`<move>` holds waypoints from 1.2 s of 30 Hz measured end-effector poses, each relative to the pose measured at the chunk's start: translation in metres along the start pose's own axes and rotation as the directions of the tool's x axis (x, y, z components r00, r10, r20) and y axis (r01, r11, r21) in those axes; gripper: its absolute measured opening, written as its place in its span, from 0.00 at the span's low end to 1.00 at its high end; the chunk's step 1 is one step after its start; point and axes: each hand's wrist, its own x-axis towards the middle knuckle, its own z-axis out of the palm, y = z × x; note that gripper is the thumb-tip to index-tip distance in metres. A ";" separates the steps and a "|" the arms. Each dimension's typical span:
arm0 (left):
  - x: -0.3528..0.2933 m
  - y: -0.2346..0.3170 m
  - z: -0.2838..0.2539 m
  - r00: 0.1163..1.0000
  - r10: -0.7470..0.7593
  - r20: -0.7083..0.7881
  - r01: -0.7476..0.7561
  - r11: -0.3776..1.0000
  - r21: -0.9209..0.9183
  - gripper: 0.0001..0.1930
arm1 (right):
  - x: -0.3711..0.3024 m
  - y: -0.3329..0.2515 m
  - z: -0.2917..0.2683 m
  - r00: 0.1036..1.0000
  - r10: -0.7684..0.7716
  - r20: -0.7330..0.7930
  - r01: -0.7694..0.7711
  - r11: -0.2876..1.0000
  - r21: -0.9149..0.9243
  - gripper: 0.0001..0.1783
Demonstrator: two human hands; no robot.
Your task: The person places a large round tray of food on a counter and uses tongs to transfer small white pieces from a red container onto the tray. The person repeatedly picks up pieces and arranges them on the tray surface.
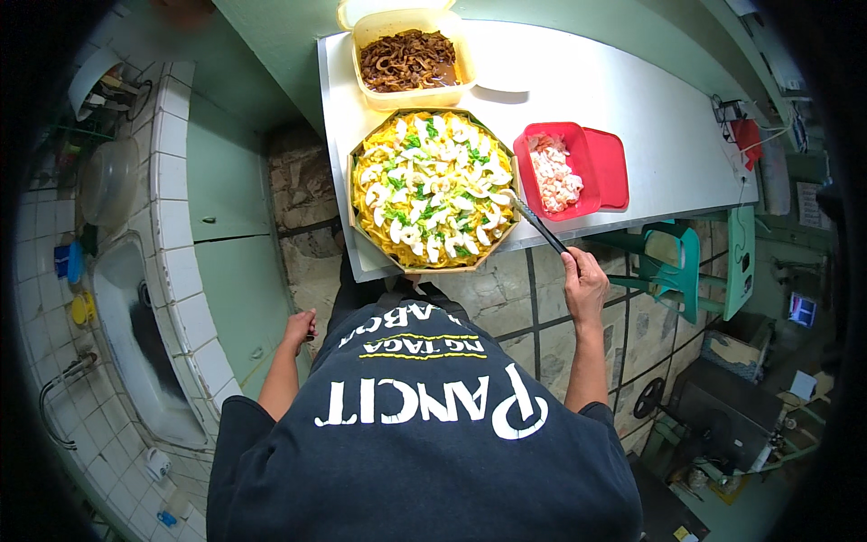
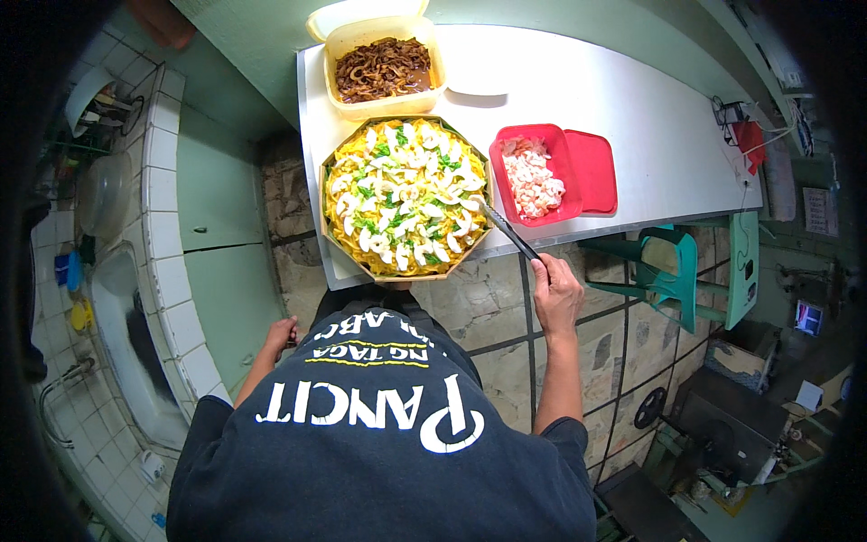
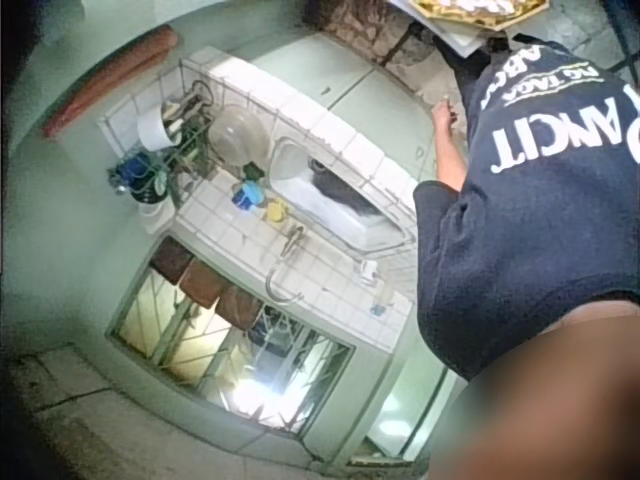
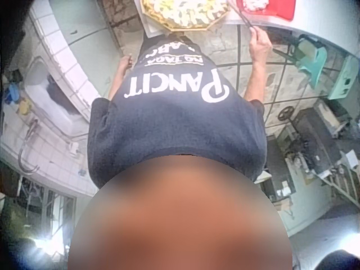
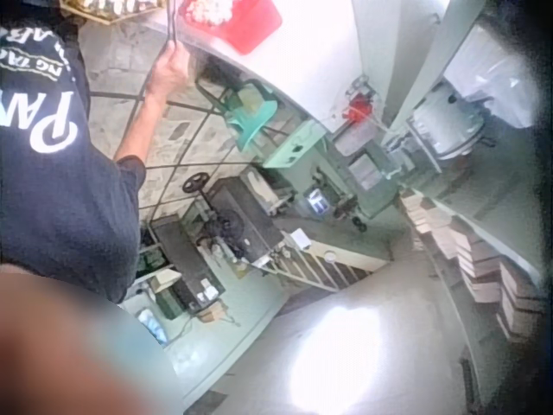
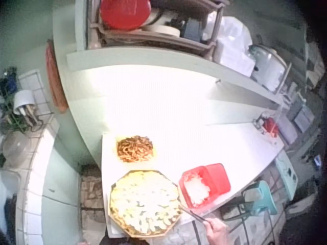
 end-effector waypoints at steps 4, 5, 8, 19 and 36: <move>-0.006 0.000 -0.002 1.000 -0.006 -0.004 0.006 1.000 0.014 0.18 | -0.003 -0.002 0.005 1.000 0.017 0.005 -0.017 0.998 0.056 0.09; -0.008 -0.001 -0.003 1.000 0.014 0.006 -0.014 1.000 -0.004 0.17 | -0.004 -0.003 0.007 1.000 -0.007 0.006 0.007 0.999 0.048 0.09; -0.011 -0.003 -0.003 0.999 0.040 0.014 -0.040 0.999 -0.004 0.13 | -0.005 -0.004 0.010 0.999 -0.022 0.028 0.020 0.998 0.064 0.09; 0.000 -0.017 -0.006 0.999 0.028 -0.036 -0.029 1.000 -0.006 0.08 | -0.008 -0.027 0.036 0.987 -0.105 0.122 0.077 0.974 0.213 0.09; 0.011 -0.010 -0.006 1.000 0.025 -0.001 -0.025 1.000 -0.009 0.10 | 0.004 -0.044 0.055 0.961 -0.103 0.257 0.041 0.972 0.233 0.11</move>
